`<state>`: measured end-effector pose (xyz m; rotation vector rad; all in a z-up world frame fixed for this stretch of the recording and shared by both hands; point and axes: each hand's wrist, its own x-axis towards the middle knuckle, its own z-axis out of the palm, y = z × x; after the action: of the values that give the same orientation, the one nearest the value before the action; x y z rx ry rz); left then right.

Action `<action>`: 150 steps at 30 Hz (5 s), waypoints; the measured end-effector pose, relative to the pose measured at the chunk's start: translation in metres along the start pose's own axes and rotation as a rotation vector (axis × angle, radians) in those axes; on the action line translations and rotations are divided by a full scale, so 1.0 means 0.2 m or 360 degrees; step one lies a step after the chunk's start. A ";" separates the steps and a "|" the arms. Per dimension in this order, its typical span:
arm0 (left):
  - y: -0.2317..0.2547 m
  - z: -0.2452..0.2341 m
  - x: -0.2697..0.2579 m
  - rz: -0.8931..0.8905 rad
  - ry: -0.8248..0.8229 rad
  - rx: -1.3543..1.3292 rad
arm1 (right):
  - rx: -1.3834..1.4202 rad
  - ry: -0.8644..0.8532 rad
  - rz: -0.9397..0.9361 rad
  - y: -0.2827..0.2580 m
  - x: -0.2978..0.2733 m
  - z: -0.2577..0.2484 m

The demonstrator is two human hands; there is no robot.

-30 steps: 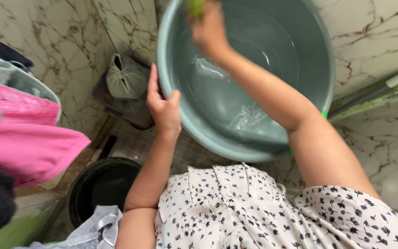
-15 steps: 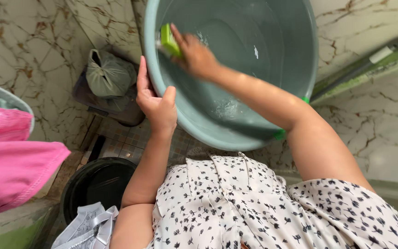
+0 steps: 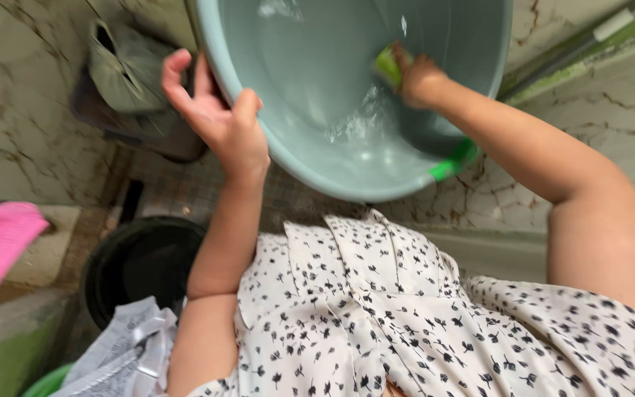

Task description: The person holds a light blue plastic basin with green handles and scrubs its interior and exterior surfaces with a green-handled brush. The person repeatedly dips the brush into water inside the basin and scrubs the sides and bottom, then tilts the basin to rinse and continue scrubbing.

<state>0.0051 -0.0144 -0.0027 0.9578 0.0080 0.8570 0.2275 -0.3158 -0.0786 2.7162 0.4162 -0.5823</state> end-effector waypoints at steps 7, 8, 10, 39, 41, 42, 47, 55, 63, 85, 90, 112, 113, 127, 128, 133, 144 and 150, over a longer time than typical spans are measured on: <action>-0.03 0.00 -0.05 0.0069 -0.0066 -0.0117 | 0.1112 -0.0343 -0.0833 -0.64 -0.62 -0.19; -0.03 0.00 -0.05 0.0072 -0.0068 -0.0115 | 0.1471 -0.0253 -0.0866 -0.71 -0.67 -0.21; -0.03 0.00 -0.05 0.0065 -0.0046 -0.0101 | 0.1849 -0.0329 -0.0936 -0.75 -0.75 -0.21; -0.06 -0.13 -0.05 0.0211 -0.0215 0.0100 | 0.0312 0.0874 -0.0352 0.35 -1.22 0.01; -0.05 -0.13 -0.05 0.0253 -0.0263 0.0189 | 0.0600 0.0768 -0.0507 0.36 -1.33 0.06; -0.04 -0.14 -0.05 0.0238 -0.0260 0.0190 | 0.0680 0.0805 -0.0548 0.38 -1.35 0.09; -0.06 -0.15 -0.07 0.0042 -0.0139 -0.0015 | 0.1215 0.1205 -0.0097 0.55 -1.10 0.25; -0.04 -0.19 -0.08 -0.0018 -0.0056 0.0142 | 0.4094 0.1280 -0.0363 0.37 -0.90 0.65; -0.09 -0.20 -0.28 -0.0349 0.0418 0.0547 | 0.4101 0.1593 -0.0271 0.41 -0.74 0.57; -0.26 -0.31 0.16 -0.0448 0.0424 0.0420 | 0.1447 0.1752 -0.0002 0.56 -0.91 0.33; -0.24 -0.31 0.12 -0.0357 0.0304 0.0451 | 0.1263 0.1911 -0.0045 0.75 -0.56 0.11; -0.25 -0.37 0.16 -0.0294 0.0300 0.0540 | 0.1175 0.1682 -0.0146 0.73 -0.74 0.35; -0.25 -0.37 0.17 -0.0300 0.0307 0.0532 | 0.1138 0.1660 -0.0299 0.67 -0.84 0.41; -0.22 -0.28 0.16 -0.0431 0.0353 0.0364 | 0.1096 0.1759 0.0121 0.38 -0.91 0.41; -0.23 -0.27 0.15 -0.0449 0.0387 0.0345 | 0.1089 0.1741 0.0130 0.24 -1.01 0.46; -0.26 -0.26 0.07 -0.0458 0.0378 0.0205 | 0.0515 0.1726 -0.0012 0.13 -1.04 0.54; -0.36 -0.25 -0.12 -0.0451 0.0564 0.0253 | 0.0837 0.1763 -0.0244 -0.11 -1.12 0.62; -0.33 -0.22 -0.20 -0.0564 0.0626 0.0167 | 0.1480 0.1860 0.0291 0.13 -0.94 0.64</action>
<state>0.0034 -0.0284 -0.0902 0.8391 0.5500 0.7067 0.0284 -0.4272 -0.0991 3.6251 0.1183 1.2624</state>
